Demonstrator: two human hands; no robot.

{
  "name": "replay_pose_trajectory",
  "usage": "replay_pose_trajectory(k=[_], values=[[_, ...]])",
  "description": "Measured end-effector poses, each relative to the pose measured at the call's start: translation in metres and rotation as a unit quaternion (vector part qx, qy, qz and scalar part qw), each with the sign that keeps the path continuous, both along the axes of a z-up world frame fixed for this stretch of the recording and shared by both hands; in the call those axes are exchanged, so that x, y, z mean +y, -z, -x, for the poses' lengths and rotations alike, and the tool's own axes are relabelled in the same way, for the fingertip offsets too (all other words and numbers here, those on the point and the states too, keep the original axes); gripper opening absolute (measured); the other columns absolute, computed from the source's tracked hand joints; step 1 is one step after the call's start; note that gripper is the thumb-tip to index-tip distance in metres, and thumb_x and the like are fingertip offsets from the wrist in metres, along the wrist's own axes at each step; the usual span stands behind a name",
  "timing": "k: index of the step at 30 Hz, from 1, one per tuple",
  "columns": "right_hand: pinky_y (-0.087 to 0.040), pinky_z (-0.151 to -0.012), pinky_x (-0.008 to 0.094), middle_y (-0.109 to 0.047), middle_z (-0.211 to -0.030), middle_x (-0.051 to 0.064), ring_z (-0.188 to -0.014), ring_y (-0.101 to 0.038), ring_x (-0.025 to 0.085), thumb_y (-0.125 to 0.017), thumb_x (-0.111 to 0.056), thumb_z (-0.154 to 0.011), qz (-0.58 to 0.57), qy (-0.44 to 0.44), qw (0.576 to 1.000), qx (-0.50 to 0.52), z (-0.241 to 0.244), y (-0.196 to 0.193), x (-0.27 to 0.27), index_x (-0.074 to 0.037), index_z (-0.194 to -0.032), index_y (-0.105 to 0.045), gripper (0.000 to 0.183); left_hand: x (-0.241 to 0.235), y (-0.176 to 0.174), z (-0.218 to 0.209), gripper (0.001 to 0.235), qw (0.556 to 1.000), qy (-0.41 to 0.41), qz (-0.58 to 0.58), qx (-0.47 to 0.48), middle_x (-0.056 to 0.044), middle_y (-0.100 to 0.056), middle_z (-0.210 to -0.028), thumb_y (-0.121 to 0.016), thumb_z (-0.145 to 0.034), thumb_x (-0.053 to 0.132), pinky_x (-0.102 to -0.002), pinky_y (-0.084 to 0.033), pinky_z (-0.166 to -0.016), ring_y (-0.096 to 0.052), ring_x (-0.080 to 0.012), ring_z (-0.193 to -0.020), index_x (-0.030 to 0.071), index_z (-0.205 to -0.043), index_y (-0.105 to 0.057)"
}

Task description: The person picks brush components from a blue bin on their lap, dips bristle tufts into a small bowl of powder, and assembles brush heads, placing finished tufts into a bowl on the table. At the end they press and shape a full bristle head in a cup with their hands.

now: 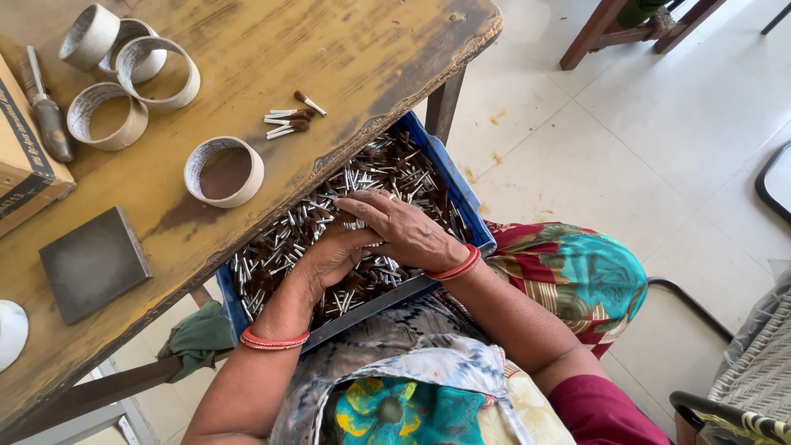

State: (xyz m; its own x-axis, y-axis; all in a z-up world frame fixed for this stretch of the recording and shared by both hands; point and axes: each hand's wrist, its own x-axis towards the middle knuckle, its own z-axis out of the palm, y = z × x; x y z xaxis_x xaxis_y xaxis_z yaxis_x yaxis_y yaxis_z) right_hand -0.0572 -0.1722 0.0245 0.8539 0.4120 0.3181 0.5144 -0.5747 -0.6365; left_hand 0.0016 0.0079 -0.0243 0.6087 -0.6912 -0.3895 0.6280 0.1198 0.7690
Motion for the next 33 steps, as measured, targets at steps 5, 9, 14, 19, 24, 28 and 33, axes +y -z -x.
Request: replay_pose_trajectory(k=[5,9,14,19,24,28,33], values=[[-0.041,-0.109,0.052,-0.047,-0.15,0.019,-0.137,-0.046,0.042,-0.086,-0.022,-0.067,0.093,0.102,0.988,-0.07,0.001,-0.018,0.0,-0.014,-0.146,-0.05,0.087,-0.002,-0.008,-0.001,0.033,0.915,-0.042,-0.228,-0.33,-0.007,-0.076,-0.103,-0.078,-0.088,0.012,-0.036,-0.063,-0.08,-0.074,-0.0176,-0.092,0.01,-0.118,-0.065],[-0.043,-0.104,0.052,-0.049,-0.147,0.022,-0.132,-0.05,0.043,-0.081,-0.025,-0.077,0.1,0.184,0.973,-0.1,-0.008,0.022,-0.01,-0.013,-0.138,-0.058,0.066,0.006,-0.039,0.005,0.036,0.778,-0.093,-0.323,-0.531,-0.008,-0.075,-0.106,-0.08,-0.092,0.017,-0.036,-0.067,-0.08,-0.077,-0.0186,-0.091,0.013,-0.122,-0.06],[-0.054,-0.096,0.043,-0.06,-0.128,0.015,-0.114,-0.064,0.033,-0.067,-0.028,-0.099,-0.089,0.148,0.985,-0.019,0.009,-0.027,-0.007,-0.009,-0.14,-0.059,0.046,-0.001,-0.041,0.01,0.081,0.823,-0.052,-0.258,-0.503,-0.011,-0.076,-0.11,-0.08,-0.083,0.008,-0.038,-0.064,-0.086,-0.077,-0.0213,-0.098,0.017,-0.147,-0.031],[-0.055,-0.068,0.041,-0.06,-0.102,0.014,-0.083,-0.068,0.032,-0.078,-0.037,-0.088,-0.033,0.076,0.996,-0.041,0.013,-0.032,0.004,-0.004,-0.119,-0.061,0.049,-0.007,-0.045,0.016,0.119,0.876,0.012,-0.178,-0.449,-0.017,-0.068,-0.127,-0.083,-0.082,0.011,-0.039,-0.06,-0.096,-0.072,-0.0249,-0.11,0.02,-0.164,0.003],[-0.053,-0.063,0.037,-0.064,-0.09,0.01,-0.073,-0.067,0.024,-0.07,-0.018,-0.097,-0.071,0.059,0.992,-0.087,0.019,-0.02,0.007,-0.004,-0.103,-0.07,0.015,0.008,-0.084,0.018,0.141,0.714,-0.014,-0.067,-0.696,-0.031,-0.034,-0.154,-0.098,-0.065,0.018,-0.05,-0.044,-0.106,-0.045,-0.0452,-0.134,0.014,-0.166,0.001],[-0.05,-0.061,0.032,-0.064,-0.084,0.009,-0.07,-0.063,0.019,-0.068,-0.012,-0.099,-0.12,0.103,0.986,-0.056,0.017,-0.02,0.004,-0.001,-0.098,-0.069,0.011,0.057,-0.11,0.009,0.097,0.811,0.006,-0.152,-0.565,-0.018,-0.051,-0.143,-0.094,-0.08,0.028,-0.048,-0.05,-0.093,-0.056,-0.0366,-0.115,0.014,-0.157,-0.035],[-0.045,-0.058,0.029,-0.061,-0.072,0.008,-0.064,-0.056,0.016,-0.069,-0.012,-0.1,-0.162,0.179,0.97,0.03,0.001,-0.025,0.002,0.001,-0.09,-0.069,0.016,0.099,-0.142,-0.017,0.121,0.559,-0.287,-0.416,-0.657,-0.03,-0.05,-0.145,-0.1,-0.07,0.04,-0.051,-0.037,-0.109,-0.046,-0.0415,-0.133,0.007,-0.157,-0.022]])
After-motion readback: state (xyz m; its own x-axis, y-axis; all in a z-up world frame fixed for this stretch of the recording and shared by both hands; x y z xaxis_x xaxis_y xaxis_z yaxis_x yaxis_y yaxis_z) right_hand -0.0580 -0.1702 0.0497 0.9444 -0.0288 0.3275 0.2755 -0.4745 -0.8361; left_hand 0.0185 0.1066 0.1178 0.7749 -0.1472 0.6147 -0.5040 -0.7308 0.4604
